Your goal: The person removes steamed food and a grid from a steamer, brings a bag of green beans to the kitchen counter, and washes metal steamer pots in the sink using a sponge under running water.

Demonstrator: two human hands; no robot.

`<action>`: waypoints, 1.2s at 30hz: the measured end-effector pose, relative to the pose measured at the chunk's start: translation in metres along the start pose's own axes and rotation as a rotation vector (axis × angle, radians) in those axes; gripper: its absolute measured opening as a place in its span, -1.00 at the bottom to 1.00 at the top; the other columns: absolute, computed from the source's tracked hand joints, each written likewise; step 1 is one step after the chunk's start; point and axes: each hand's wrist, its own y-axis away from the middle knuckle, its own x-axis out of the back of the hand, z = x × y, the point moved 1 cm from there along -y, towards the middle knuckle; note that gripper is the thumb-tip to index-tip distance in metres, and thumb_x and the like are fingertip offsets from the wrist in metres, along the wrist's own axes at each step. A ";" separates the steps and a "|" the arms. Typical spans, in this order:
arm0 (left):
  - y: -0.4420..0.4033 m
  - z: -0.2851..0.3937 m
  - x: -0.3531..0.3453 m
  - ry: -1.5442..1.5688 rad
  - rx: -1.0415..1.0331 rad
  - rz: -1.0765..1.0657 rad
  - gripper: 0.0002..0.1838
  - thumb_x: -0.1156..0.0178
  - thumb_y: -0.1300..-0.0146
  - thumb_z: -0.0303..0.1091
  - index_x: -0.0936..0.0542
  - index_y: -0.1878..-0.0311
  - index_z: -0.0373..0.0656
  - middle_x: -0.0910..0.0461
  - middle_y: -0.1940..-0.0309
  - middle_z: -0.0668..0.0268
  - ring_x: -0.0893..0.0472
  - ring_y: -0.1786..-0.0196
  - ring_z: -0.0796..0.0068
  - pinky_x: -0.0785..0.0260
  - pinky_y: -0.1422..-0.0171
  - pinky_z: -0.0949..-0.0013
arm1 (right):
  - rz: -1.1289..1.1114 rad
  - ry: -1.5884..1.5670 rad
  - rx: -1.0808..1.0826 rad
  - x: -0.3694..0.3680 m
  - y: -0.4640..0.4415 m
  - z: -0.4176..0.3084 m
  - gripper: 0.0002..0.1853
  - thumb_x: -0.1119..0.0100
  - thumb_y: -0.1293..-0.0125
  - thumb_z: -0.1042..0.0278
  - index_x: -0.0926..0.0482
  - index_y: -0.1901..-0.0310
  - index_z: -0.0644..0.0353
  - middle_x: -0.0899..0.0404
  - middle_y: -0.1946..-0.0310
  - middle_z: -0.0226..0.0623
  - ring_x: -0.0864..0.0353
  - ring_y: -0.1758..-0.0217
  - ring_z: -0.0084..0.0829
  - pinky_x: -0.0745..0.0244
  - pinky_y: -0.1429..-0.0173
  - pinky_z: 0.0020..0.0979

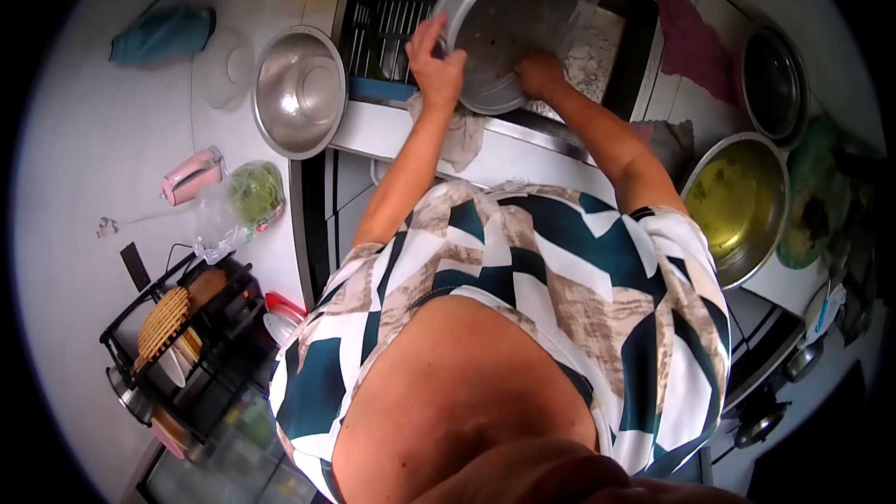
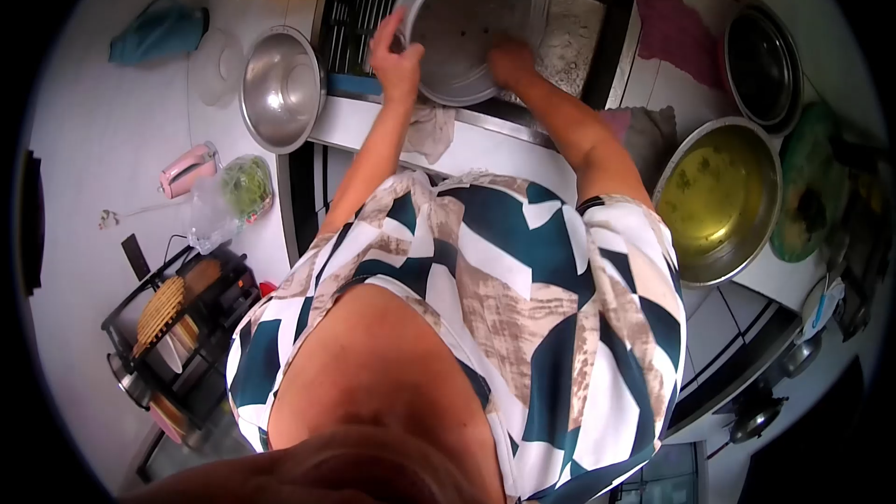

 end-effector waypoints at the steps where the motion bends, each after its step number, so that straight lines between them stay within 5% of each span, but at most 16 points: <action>1: -0.007 -0.006 0.003 0.010 0.006 0.004 -0.41 -0.14 0.31 -0.54 -0.56 0.02 -0.09 -0.51 0.03 0.15 -0.41 -0.07 0.13 -0.19 -0.20 0.25 | -0.039 -0.258 0.062 -0.007 0.001 -0.016 -0.77 -0.03 -0.09 0.37 -0.63 0.25 0.18 -0.53 0.07 -0.07 -0.53 0.02 -0.13 -0.41 -0.09 -0.25; 5: -0.006 -0.009 -0.002 0.007 0.006 -0.016 -0.42 -0.13 0.29 -0.54 -0.57 0.02 -0.09 -0.51 0.03 0.15 -0.40 -0.08 0.14 -0.19 -0.21 0.26 | 0.028 -0.868 0.172 -0.007 0.013 -0.079 -0.72 0.01 -0.10 0.44 -0.63 0.18 0.08 -0.53 0.14 -0.08 -0.51 0.05 -0.10 -0.39 -0.08 -0.26; 8: -0.001 -0.003 0.003 -0.003 0.030 0.002 -0.42 -0.12 0.30 -0.53 -0.57 0.02 -0.09 -0.51 0.03 0.15 -0.41 -0.08 0.14 -0.19 -0.22 0.26 | -0.037 -0.160 0.035 0.003 0.014 -0.017 -0.76 -0.01 -0.14 0.35 -0.63 0.20 0.05 -0.52 0.11 -0.08 -0.50 0.01 -0.12 -0.38 -0.10 -0.28; 11: 0.008 -0.013 0.000 0.036 0.071 0.029 -0.42 -0.13 0.32 -0.52 -0.58 0.04 -0.10 -0.51 0.01 0.16 -0.42 -0.06 0.15 -0.21 -0.21 0.27 | -0.061 -0.032 -0.075 0.012 0.004 -0.004 -0.78 -0.03 -0.15 0.25 -0.62 0.21 0.01 -0.52 0.09 -0.12 -0.49 -0.02 -0.15 -0.38 -0.10 -0.26; 15: -0.006 -0.022 0.003 0.094 0.075 0.004 -0.42 -0.14 0.32 -0.52 -0.58 0.04 -0.10 -0.52 0.03 0.16 -0.43 -0.03 0.17 -0.22 -0.20 0.28 | 0.020 -0.419 0.073 -0.010 0.029 -0.053 -0.80 -0.06 -0.13 0.26 -0.63 0.23 -0.01 -0.57 0.18 -0.16 -0.55 0.10 -0.13 -0.45 0.01 -0.22; 18: 0.010 -0.004 -0.008 0.044 0.034 0.009 -0.40 -0.13 0.31 -0.54 -0.56 0.00 -0.10 -0.52 0.06 0.16 -0.43 -0.02 0.16 -0.21 -0.20 0.28 | -0.054 -0.306 -0.023 0.008 0.019 -0.014 -0.83 -0.10 -0.10 0.29 -0.65 0.30 0.03 -0.57 0.19 -0.12 -0.56 0.13 -0.10 -0.46 0.03 -0.22; 22: 0.000 -0.017 -0.001 0.079 0.112 0.040 -0.39 -0.10 0.28 -0.55 -0.54 -0.03 -0.16 -0.50 -0.01 0.18 -0.46 -0.09 0.26 -0.23 -0.23 0.36 | 0.247 -0.015 -0.221 -0.003 -0.002 -0.003 -0.82 -0.16 0.00 0.37 -0.65 0.33 0.13 -0.58 0.25 -0.04 -0.58 0.16 -0.10 -0.47 0.07 -0.22; 25: 0.002 -0.004 -0.003 0.028 0.101 0.044 -0.43 -0.10 0.28 -0.55 -0.58 0.03 -0.16 -0.51 0.00 0.18 -0.46 -0.07 0.26 -0.23 -0.22 0.36 | -0.070 -0.095 -0.005 -0.017 0.005 -0.028 -0.81 -0.12 0.01 0.41 -0.65 0.33 0.16 -0.59 0.28 -0.04 -0.58 0.16 -0.10 -0.47 0.07 -0.22; 28: 0.005 -0.007 -0.001 -0.021 0.076 0.016 -0.42 -0.10 0.30 -0.55 -0.57 0.01 -0.15 -0.52 0.03 0.19 -0.47 -0.05 0.26 -0.23 -0.21 0.36 | -0.133 -0.821 -0.120 0.015 0.029 -0.078 -0.81 -0.11 0.04 0.44 -0.64 0.35 0.17 -0.59 0.27 -0.03 -0.57 0.15 -0.11 -0.46 0.04 -0.22; 31: 0.007 -0.006 -0.012 0.050 0.154 0.007 -0.38 -0.11 0.32 -0.56 -0.55 -0.02 -0.14 -0.52 0.03 0.20 -0.46 -0.05 0.27 -0.24 -0.21 0.37 | -0.023 -0.518 0.047 -0.001 0.020 -0.035 -0.82 -0.08 -0.02 0.36 -0.66 0.35 0.07 -0.61 0.31 -0.13 -0.59 0.16 -0.18 -0.46 0.01 -0.26; 36: 0.015 -0.009 -0.009 0.043 0.219 0.025 -0.31 -0.12 0.34 -0.57 -0.51 -0.08 -0.13 -0.50 0.00 0.20 -0.44 -0.08 0.28 -0.22 -0.22 0.39 | -0.034 -0.085 0.005 0.011 0.005 -0.010 -0.80 -0.10 -0.04 0.28 -0.66 0.30 0.05 -0.60 0.20 -0.17 -0.56 0.06 -0.17 -0.45 -0.03 -0.21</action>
